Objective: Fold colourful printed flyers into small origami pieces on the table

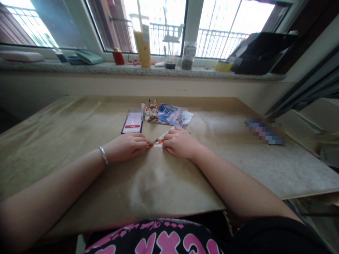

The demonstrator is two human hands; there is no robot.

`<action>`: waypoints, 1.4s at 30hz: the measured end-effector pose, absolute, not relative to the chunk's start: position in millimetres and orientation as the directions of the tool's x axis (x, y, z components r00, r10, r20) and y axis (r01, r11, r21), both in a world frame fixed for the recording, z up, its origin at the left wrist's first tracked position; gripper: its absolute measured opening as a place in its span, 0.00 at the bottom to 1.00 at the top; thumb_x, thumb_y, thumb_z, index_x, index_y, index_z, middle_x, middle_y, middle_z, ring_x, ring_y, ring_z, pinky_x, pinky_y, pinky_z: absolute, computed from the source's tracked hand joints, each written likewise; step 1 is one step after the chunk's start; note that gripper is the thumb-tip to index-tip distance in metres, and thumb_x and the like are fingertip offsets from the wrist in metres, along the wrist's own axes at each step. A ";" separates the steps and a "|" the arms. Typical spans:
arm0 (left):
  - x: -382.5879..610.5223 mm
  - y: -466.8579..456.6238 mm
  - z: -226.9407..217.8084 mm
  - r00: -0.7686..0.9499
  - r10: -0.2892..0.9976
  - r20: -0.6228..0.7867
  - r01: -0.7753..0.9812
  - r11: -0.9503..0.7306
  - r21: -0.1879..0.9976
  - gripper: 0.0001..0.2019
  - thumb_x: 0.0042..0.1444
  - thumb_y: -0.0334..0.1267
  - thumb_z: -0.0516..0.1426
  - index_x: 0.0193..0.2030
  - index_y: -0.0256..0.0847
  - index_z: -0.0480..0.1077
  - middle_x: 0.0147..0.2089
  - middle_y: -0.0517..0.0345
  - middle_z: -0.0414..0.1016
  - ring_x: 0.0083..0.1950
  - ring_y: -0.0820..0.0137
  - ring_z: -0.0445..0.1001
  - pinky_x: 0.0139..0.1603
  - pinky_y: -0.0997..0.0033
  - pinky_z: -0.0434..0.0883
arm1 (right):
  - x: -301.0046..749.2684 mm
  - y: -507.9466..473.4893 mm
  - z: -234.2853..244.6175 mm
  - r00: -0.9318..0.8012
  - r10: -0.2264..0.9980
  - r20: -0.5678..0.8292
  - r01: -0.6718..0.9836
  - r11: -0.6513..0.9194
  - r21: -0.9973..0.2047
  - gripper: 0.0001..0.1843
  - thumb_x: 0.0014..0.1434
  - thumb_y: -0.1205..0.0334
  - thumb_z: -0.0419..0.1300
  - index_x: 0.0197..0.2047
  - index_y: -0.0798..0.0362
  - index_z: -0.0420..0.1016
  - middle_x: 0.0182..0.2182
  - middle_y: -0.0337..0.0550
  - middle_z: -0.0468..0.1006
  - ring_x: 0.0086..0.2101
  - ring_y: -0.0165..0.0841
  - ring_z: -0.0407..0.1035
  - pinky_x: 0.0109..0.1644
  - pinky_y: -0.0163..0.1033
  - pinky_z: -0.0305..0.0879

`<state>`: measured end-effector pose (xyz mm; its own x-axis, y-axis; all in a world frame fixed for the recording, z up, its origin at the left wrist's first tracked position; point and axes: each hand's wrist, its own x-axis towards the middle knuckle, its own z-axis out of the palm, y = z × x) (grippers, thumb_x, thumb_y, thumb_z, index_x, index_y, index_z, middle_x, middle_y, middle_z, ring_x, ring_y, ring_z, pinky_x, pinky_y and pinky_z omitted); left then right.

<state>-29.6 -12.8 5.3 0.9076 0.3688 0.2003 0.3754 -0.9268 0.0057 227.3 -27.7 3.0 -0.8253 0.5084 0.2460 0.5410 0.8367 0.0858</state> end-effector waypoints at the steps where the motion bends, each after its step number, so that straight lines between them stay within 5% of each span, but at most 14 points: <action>1: -29.8 -12.9 5.8 0.908 0.369 0.200 0.375 -0.927 0.005 0.15 0.54 0.25 0.49 0.44 0.40 0.73 0.46 0.55 0.78 0.46 0.69 0.73 0.49 0.67 0.72 | 228.6 -27.1 1.8 -0.826 0.506 0.250 0.538 0.839 0.081 0.11 0.59 0.65 0.54 0.38 0.48 0.78 0.40 0.42 0.79 0.43 0.38 0.67 0.50 0.45 0.55; 14: -38.6 -9.6 8.0 0.898 0.402 0.178 0.406 -0.914 0.010 0.14 0.54 0.27 0.50 0.43 0.41 0.74 0.44 0.55 0.78 0.45 0.68 0.74 0.48 0.68 0.71 | 223.1 -17.9 -8.2 -0.800 0.494 0.339 0.512 0.858 -0.042 0.13 0.60 0.66 0.53 0.38 0.49 0.79 0.37 0.45 0.79 0.41 0.36 0.69 0.50 0.43 0.63; 34: -39.2 -9.1 6.7 0.892 0.418 0.169 0.420 -0.907 0.028 0.16 0.53 0.28 0.50 0.44 0.42 0.74 0.43 0.54 0.78 0.45 0.67 0.73 0.48 0.67 0.72 | 240.7 -20.6 0.2 -0.781 0.583 0.223 0.598 0.801 0.002 0.11 0.56 0.67 0.55 0.35 0.49 0.79 0.40 0.43 0.79 0.40 0.35 0.70 0.44 0.40 0.62; 42: -38.7 -11.8 11.3 0.903 0.390 0.179 0.392 -0.920 0.023 0.14 0.51 0.29 0.51 0.41 0.40 0.75 0.42 0.52 0.78 0.45 0.67 0.74 0.49 0.67 0.72 | 243.6 -13.5 -6.2 -0.789 0.530 0.311 0.575 0.815 0.069 0.13 0.61 0.63 0.53 0.37 0.48 0.79 0.38 0.44 0.78 0.40 0.37 0.67 0.46 0.42 0.60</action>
<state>-38.7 -11.8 11.3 0.9033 0.3897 0.1792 0.3921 -0.9196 0.0229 243.6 -13.5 -6.2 -0.7891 0.5299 0.3105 0.5747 0.8155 0.0688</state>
